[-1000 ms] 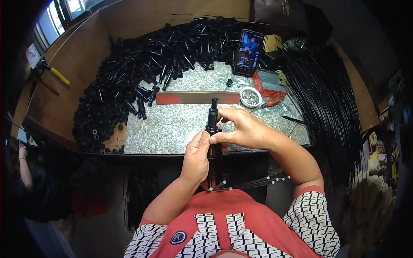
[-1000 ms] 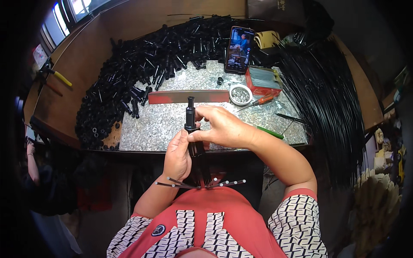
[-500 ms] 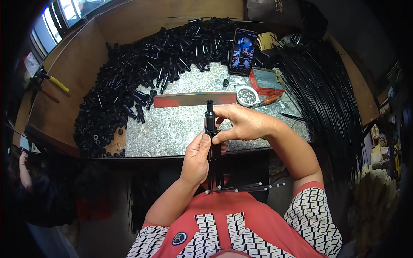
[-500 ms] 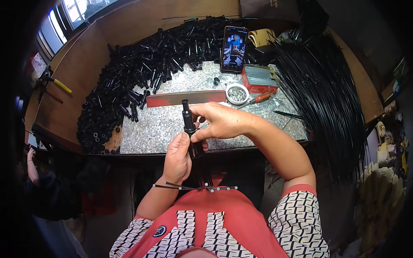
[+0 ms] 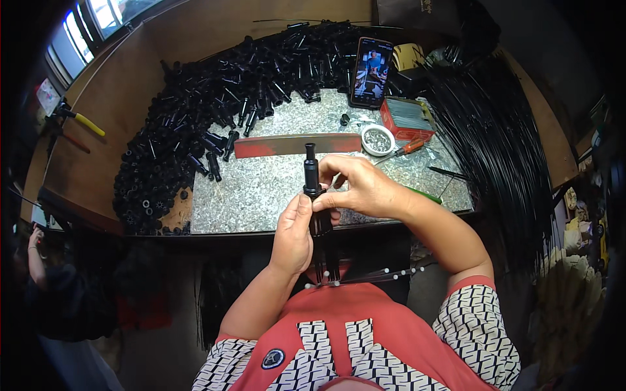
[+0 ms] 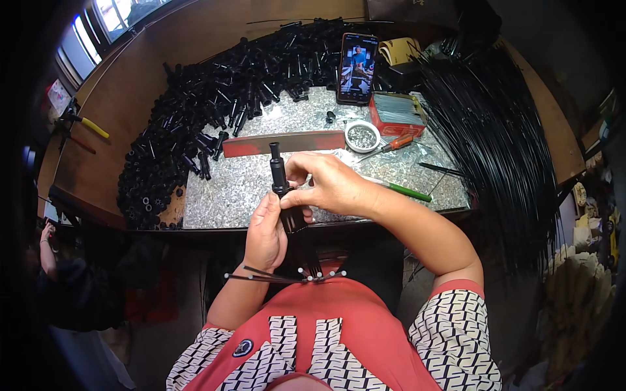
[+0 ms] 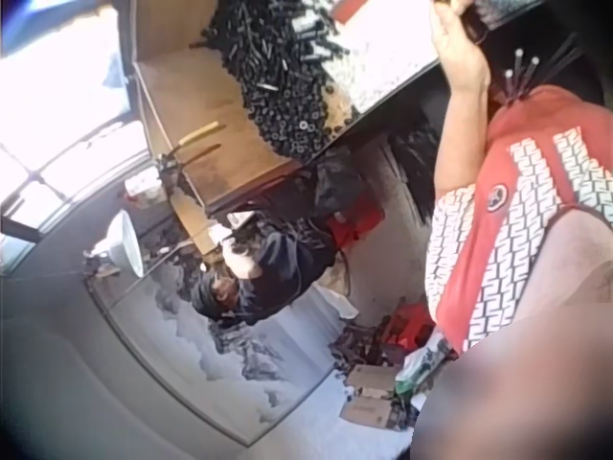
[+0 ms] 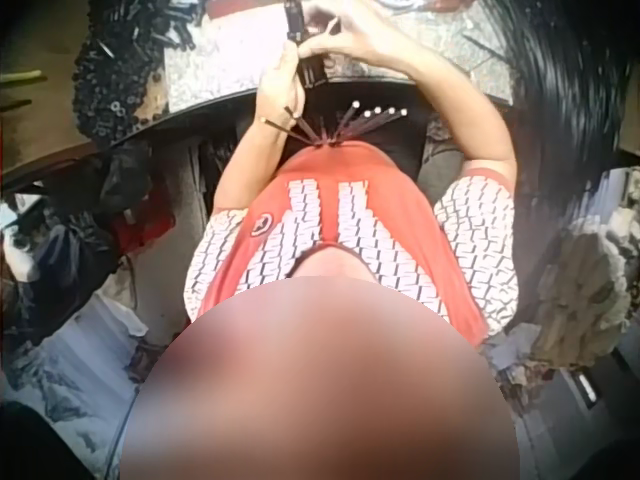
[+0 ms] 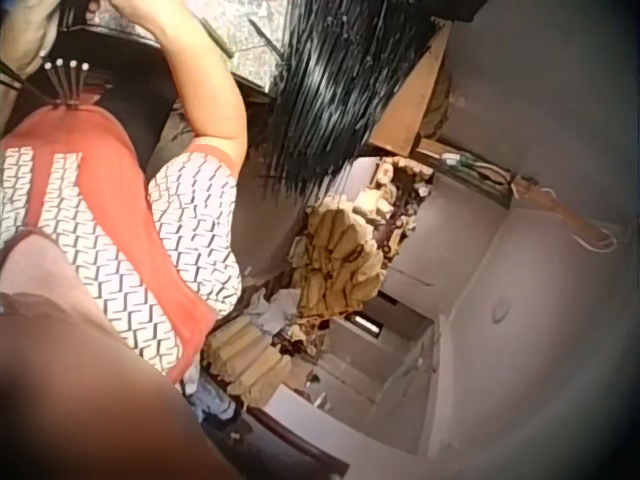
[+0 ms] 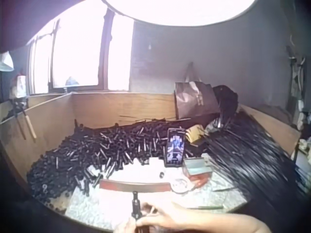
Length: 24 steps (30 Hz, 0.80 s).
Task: Assembling and bundling black wire harnesses into connectors using tools at a factory workbench.
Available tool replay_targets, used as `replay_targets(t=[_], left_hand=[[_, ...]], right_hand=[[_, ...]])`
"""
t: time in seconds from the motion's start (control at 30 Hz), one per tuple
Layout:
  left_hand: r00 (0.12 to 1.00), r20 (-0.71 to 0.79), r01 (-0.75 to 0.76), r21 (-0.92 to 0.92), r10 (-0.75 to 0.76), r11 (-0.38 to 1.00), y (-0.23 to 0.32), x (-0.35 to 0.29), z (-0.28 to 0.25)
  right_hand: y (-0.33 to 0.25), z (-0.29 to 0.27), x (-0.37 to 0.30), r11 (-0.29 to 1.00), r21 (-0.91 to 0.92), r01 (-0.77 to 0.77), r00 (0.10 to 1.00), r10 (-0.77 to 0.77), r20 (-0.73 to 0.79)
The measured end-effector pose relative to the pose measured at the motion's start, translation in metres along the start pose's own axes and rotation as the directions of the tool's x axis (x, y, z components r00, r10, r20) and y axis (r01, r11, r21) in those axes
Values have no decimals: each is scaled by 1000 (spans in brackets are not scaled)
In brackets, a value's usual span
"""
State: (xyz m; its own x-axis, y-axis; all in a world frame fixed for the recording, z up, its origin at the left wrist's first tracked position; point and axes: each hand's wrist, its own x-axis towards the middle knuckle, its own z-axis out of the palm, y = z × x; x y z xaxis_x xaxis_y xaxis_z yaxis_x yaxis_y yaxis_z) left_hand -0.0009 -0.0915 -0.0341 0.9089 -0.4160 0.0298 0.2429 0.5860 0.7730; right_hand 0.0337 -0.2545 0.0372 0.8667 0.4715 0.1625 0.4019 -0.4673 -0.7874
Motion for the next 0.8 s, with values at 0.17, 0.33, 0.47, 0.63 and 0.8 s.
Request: replay_targets(t=[0.17,0.33,0.47,0.63,0.8], left_hand=[[1000,-26,-11,-27,10,1000,2,-5,-7],[997,-66,-35,-22,34,999,6,-5,-2],[997,-38,-68,-19,67,997,4,-2,-3],[999,28,-42,-95,45,995,6,-4,-9],[999,17,-25,-195,29,981,3,-2,-17]], right_hand=[[21,23,-19,986,98,-137,982,148,-120],[35,47,-31,832,471,-294,937,349,-31],[32,58,-33,666,679,-308,931,360,69],[21,59,-33,707,662,-248,955,292,46],[16,60,-35,722,652,-233,958,284,29]])
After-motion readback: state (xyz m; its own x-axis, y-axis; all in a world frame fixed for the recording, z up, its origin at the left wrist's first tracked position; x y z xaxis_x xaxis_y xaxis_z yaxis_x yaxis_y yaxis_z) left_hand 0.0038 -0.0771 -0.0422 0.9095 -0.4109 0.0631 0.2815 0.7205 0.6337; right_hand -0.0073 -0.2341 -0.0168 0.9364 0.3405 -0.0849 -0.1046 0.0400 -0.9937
